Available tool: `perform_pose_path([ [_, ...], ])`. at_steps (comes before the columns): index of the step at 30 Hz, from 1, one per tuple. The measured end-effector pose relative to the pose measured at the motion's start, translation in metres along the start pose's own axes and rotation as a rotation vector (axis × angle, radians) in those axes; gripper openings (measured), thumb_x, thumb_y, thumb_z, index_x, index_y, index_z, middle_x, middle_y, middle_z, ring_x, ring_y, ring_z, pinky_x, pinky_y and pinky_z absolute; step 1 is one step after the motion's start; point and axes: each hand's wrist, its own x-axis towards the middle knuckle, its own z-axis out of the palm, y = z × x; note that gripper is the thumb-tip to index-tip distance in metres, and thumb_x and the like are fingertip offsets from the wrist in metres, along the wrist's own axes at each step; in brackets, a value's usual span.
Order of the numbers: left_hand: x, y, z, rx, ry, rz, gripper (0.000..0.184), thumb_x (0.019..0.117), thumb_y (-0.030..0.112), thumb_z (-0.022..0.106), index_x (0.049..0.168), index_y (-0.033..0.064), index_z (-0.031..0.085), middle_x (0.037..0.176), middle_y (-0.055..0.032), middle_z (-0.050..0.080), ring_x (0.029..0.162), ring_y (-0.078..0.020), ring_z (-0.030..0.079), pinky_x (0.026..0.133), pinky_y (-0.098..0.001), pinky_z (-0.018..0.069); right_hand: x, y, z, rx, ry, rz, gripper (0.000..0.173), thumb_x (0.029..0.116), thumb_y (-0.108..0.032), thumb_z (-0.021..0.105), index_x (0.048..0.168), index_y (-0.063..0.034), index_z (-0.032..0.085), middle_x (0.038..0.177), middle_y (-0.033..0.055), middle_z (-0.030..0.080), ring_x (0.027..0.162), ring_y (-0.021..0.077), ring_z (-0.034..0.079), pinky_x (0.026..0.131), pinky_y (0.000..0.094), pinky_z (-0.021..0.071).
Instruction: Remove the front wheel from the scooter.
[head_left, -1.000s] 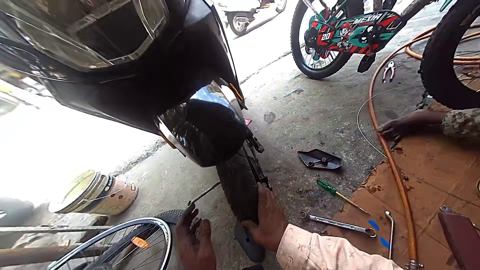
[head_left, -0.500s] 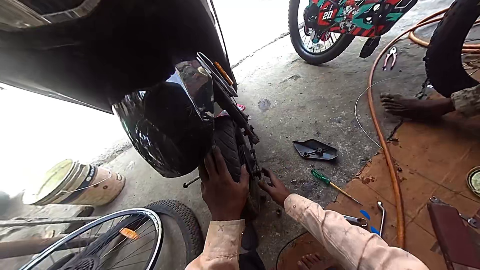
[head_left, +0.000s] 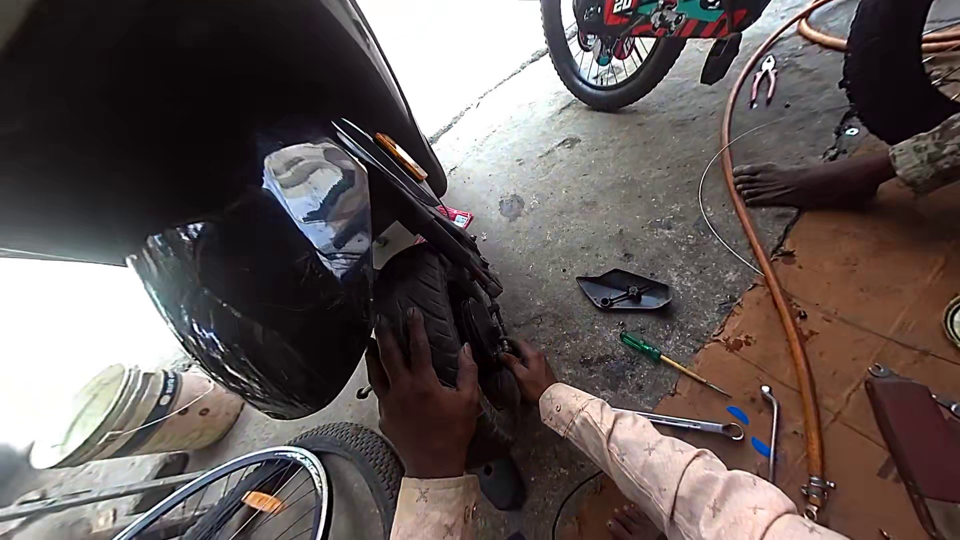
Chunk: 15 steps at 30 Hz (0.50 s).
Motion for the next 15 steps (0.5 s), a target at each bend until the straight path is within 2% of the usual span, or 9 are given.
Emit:
perform_pose_path([
  [2, 0.003, 0.003, 0.0, 0.007, -0.017, -0.014, 0.078, 0.091, 0.061, 0.048, 0.159, 0.0237, 0.04, 0.168, -0.014, 0.026, 0.148, -0.045, 0.033, 0.101, -0.0677, 0.0431, 0.003, -0.003, -0.009, 0.015, -0.092, 0.046, 0.047, 0.1021, -0.031, 0.064, 0.14, -0.0046, 0.057, 0.125, 0.018, 0.068, 0.115, 0.0276, 0.067, 0.103, 0.0495, 0.0516],
  [3, 0.006, 0.004, -0.001, 0.005, -0.017, -0.017, 0.077, 0.091, 0.06, 0.048, 0.159, 0.024, 0.04, 0.168, -0.0136, 0.027, 0.148, -0.0456, 0.033, 0.1, -0.0685, 0.043, 0.009, -0.008, -0.017, -0.004, -0.177, 0.078, 0.056, 0.0975, -0.037, 0.07, 0.141, -0.0058, 0.055, 0.124, 0.0185, 0.068, 0.111, 0.0285, 0.068, 0.1, 0.0509, 0.0527],
  [5, 0.009, 0.006, 0.0, 0.001, -0.005, -0.013, 0.077, 0.0907, 0.06, 0.05, 0.158, 0.0228, 0.041, 0.167, -0.0151, 0.028, 0.148, -0.0465, 0.033, 0.101, -0.0689, 0.0422, 0.027, -0.025, -0.033, -0.095, -0.373, 0.122, 0.074, 0.0887, -0.043, 0.08, 0.144, -0.0056, 0.048, 0.126, 0.0212, 0.065, 0.114, 0.0321, 0.066, 0.1, 0.0548, 0.0515],
  [7, 0.007, 0.005, 0.0, -0.005, -0.002, -0.007, 0.078, 0.09, 0.06, 0.051, 0.157, 0.0214, 0.043, 0.167, -0.0158, 0.029, 0.148, -0.0458, 0.033, 0.104, -0.068, 0.0406, 0.044, -0.034, -0.042, -0.143, -0.531, 0.164, 0.077, 0.0893, -0.04, 0.08, 0.147, -0.0035, 0.044, 0.131, 0.0225, 0.061, 0.118, 0.033, 0.063, 0.104, 0.0555, 0.0488],
  [8, 0.007, 0.005, 0.001, -0.004, 0.001, -0.003, 0.078, 0.0897, 0.06, 0.052, 0.157, 0.0207, 0.043, 0.166, -0.0165, 0.029, 0.148, -0.0458, 0.033, 0.105, -0.0672, 0.04, 0.05, -0.035, -0.045, -0.134, -0.577, 0.178, 0.074, 0.0912, -0.038, 0.078, 0.146, -0.002, 0.044, 0.129, 0.0228, 0.061, 0.116, 0.0325, 0.063, 0.103, 0.0545, 0.0489],
  [10, 0.009, 0.003, 0.001, 0.004, 0.012, 0.001, 0.078, 0.0898, 0.06, 0.053, 0.156, 0.0194, 0.044, 0.165, -0.0183, 0.03, 0.147, -0.0466, 0.034, 0.105, -0.0664, 0.0404, 0.046, -0.031, -0.042, -0.079, -0.55, 0.168, 0.069, 0.0949, -0.036, 0.074, 0.147, -0.0037, 0.043, 0.127, 0.0226, 0.063, 0.114, 0.0321, 0.064, 0.102, 0.0541, 0.0503],
  [12, 0.011, 0.004, 0.002, 0.012, 0.007, -0.003, 0.077, 0.0906, 0.06, 0.052, 0.156, 0.0189, 0.044, 0.165, -0.0181, 0.03, 0.147, -0.0463, 0.034, 0.106, -0.0663, 0.0402, 0.027, -0.019, -0.027, -0.021, -0.397, 0.131, 0.063, 0.0984, -0.039, 0.069, 0.147, -0.0078, 0.044, 0.127, 0.0208, 0.065, 0.115, 0.0312, 0.065, 0.102, 0.054, 0.0506],
  [15, 0.014, 0.007, 0.002, 0.017, -0.007, -0.002, 0.076, 0.0915, 0.058, 0.051, 0.155, 0.018, 0.045, 0.166, -0.0191, 0.029, 0.147, -0.047, 0.034, 0.107, -0.0668, 0.0391, 0.008, -0.017, -0.007, 0.03, -0.166, 0.141, 0.057, 0.0978, -0.033, 0.071, 0.143, -0.0064, 0.05, 0.124, 0.0201, 0.066, 0.114, 0.0311, 0.066, 0.101, 0.0523, 0.051],
])
